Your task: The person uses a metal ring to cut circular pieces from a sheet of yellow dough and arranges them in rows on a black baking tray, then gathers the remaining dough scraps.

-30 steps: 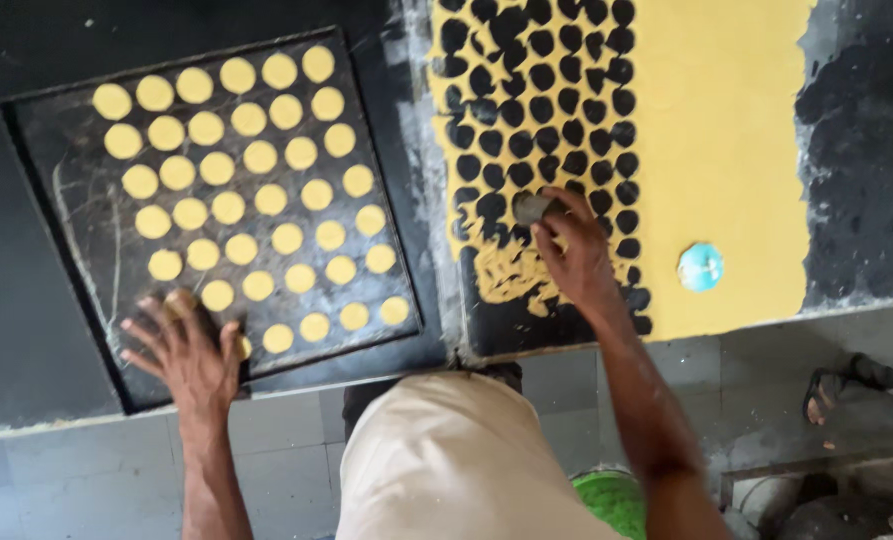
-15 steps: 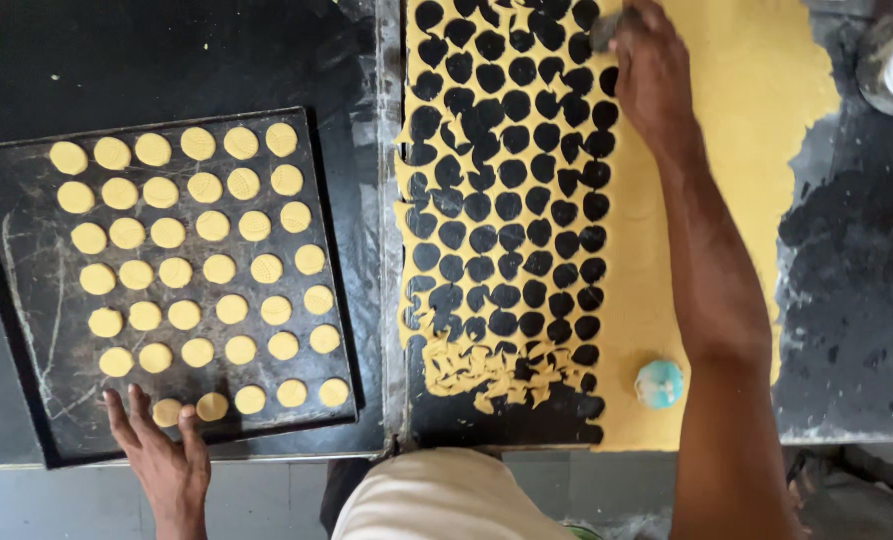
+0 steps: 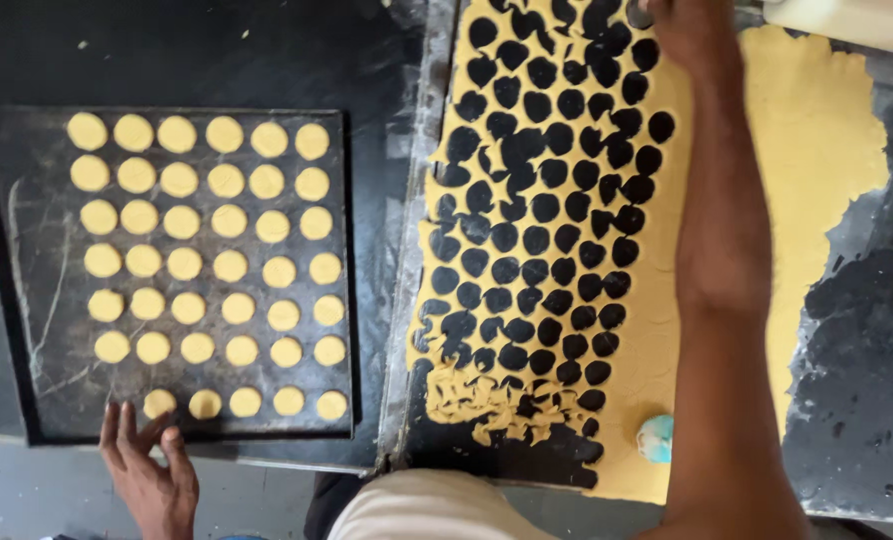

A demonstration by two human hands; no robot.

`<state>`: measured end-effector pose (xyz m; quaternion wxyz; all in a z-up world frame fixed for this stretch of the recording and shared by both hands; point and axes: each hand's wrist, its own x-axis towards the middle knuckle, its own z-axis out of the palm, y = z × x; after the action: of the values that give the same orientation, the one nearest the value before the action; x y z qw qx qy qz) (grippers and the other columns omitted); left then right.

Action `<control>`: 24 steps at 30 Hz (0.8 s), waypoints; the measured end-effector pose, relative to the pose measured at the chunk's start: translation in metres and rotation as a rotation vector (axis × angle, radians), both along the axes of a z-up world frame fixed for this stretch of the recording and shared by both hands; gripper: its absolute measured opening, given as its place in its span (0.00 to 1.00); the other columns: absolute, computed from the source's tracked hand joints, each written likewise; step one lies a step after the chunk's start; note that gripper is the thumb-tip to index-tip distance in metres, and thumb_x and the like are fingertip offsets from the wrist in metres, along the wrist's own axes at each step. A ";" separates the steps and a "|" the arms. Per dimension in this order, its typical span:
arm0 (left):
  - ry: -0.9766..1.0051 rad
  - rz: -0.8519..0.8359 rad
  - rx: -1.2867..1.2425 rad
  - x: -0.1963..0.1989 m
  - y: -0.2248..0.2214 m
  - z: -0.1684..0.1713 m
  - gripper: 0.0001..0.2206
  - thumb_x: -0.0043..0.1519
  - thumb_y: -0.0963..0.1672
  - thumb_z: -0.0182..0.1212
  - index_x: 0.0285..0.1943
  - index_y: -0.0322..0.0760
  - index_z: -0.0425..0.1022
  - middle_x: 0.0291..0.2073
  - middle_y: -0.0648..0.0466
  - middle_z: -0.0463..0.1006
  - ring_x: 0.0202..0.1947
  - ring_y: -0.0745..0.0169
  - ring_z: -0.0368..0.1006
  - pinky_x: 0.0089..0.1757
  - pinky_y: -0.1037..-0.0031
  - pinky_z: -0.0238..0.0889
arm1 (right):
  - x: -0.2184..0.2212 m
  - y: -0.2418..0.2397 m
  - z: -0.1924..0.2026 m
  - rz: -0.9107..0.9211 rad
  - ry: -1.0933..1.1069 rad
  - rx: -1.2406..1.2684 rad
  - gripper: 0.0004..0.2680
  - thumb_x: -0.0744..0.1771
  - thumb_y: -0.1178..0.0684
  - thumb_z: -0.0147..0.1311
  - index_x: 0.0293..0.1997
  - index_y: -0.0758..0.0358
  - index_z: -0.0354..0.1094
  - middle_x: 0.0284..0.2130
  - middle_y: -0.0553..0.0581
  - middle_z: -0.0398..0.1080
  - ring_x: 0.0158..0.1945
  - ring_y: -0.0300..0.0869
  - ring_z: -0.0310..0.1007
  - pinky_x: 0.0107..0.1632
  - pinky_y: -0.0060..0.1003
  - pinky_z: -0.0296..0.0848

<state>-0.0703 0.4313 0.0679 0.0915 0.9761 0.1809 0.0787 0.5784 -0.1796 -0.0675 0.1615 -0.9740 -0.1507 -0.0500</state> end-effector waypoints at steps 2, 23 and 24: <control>-0.052 0.048 -0.139 -0.001 0.008 0.004 0.23 0.73 0.42 0.56 0.76 0.27 0.61 0.71 0.37 0.64 0.66 0.39 0.66 0.63 0.53 0.62 | -0.002 -0.002 0.017 -0.017 0.010 -0.013 0.09 0.72 0.50 0.64 0.44 0.68 0.75 0.30 0.65 0.75 0.32 0.52 0.75 0.33 0.48 0.71; -0.229 0.177 -0.577 -0.023 0.142 -0.019 0.21 0.61 0.33 0.51 0.63 0.34 0.75 0.52 0.40 0.78 0.51 0.41 0.77 0.52 0.62 0.71 | -0.504 0.562 0.138 0.801 -0.049 0.535 0.13 0.63 0.45 0.75 0.33 0.64 0.76 0.38 0.54 0.78 0.48 0.49 0.69 0.52 0.43 0.72; -0.222 0.140 -0.577 -0.022 0.143 -0.018 0.21 0.61 0.33 0.52 0.63 0.33 0.75 0.54 0.40 0.78 0.53 0.40 0.76 0.52 0.62 0.70 | -0.515 0.582 0.138 0.814 -0.032 0.528 0.12 0.63 0.46 0.75 0.34 0.63 0.76 0.37 0.53 0.77 0.47 0.48 0.69 0.52 0.43 0.70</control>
<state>-0.0922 0.5746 0.0498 0.3781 0.8804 0.2515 0.1365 0.0637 0.4028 0.0703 0.4073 -0.7607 -0.5042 -0.0343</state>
